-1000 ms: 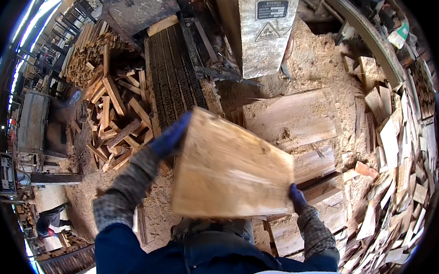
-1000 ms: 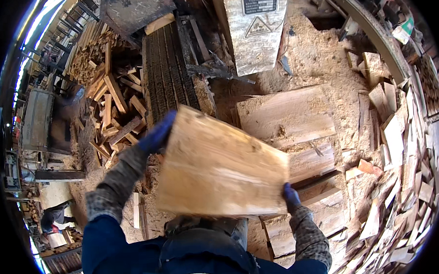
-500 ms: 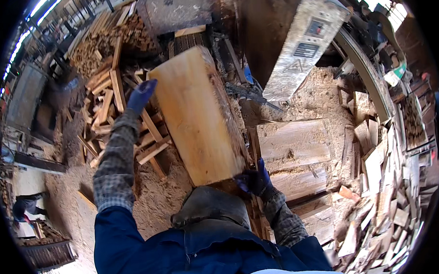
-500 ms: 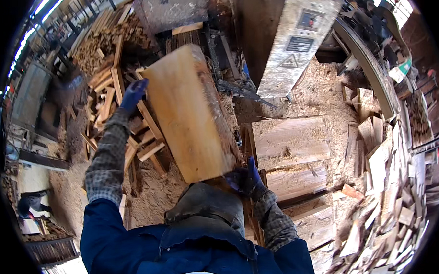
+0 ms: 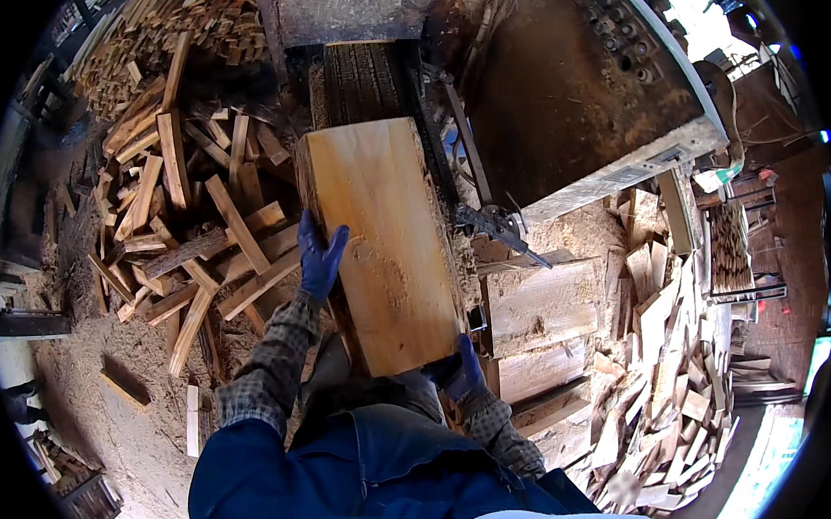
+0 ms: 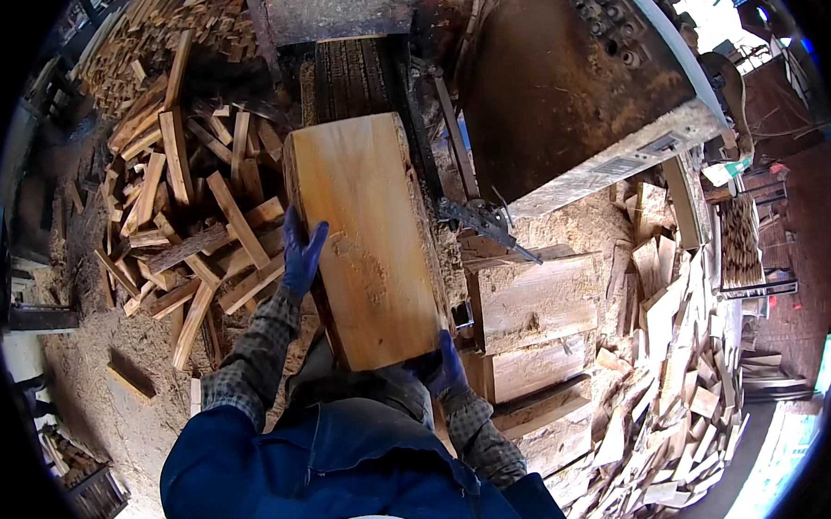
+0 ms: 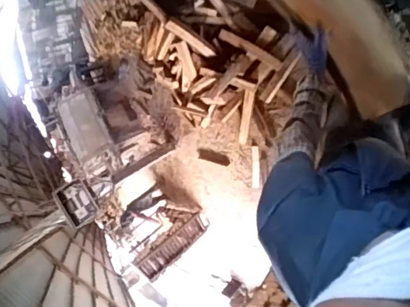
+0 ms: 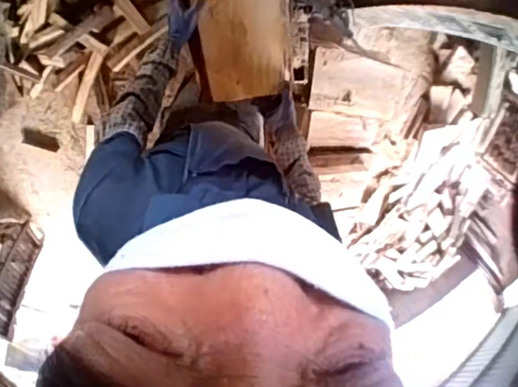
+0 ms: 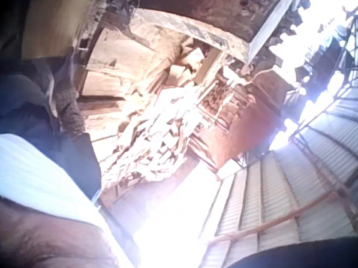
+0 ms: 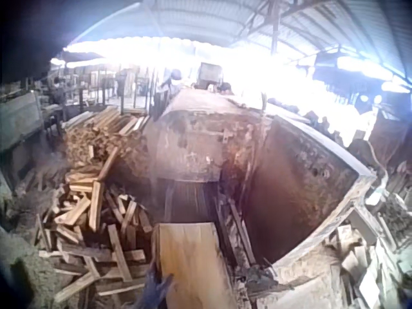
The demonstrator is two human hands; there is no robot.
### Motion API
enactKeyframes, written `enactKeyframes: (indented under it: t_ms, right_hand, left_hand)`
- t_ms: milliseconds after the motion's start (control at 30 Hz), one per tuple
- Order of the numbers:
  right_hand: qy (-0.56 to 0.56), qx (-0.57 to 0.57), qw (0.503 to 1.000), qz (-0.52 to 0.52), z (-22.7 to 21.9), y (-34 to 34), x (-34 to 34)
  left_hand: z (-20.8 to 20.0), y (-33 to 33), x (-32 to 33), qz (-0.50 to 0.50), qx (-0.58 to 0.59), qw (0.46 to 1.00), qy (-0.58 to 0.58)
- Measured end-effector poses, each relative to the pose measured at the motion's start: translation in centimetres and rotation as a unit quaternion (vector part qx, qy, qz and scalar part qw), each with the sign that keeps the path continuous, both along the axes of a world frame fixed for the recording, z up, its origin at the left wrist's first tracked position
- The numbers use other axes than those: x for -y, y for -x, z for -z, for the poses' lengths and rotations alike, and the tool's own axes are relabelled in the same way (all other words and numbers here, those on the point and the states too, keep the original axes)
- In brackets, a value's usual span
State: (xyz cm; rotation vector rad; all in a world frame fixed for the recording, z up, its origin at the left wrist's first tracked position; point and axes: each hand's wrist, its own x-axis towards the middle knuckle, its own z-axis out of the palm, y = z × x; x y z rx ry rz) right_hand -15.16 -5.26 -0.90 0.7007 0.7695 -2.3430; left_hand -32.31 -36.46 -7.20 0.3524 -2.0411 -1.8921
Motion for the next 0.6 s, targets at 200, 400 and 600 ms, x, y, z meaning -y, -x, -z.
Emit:
enactKeyframes:
  t_ms: [200, 400, 600]
  right_hand:
    - [-0.019, 0.009, 0.998, 0.06, 0.0, 9.9, 5.1]
    - [-0.067, -0.001, 0.998, 0.02, 2.0, 18.9, 8.1]
    - [-0.147, 0.025, 0.989, 0.014, 2.8, 30.7, 12.2]
  left_hand:
    - [1.2, 11.9, 4.0, -0.012, -0.016, 0.996, 0.087]
    - [1.1, 22.2, 6.6, -0.005, -0.049, 0.994, 0.097]
    - [1.9, 32.7, 13.5, -0.036, -0.044, 0.981, 0.183]
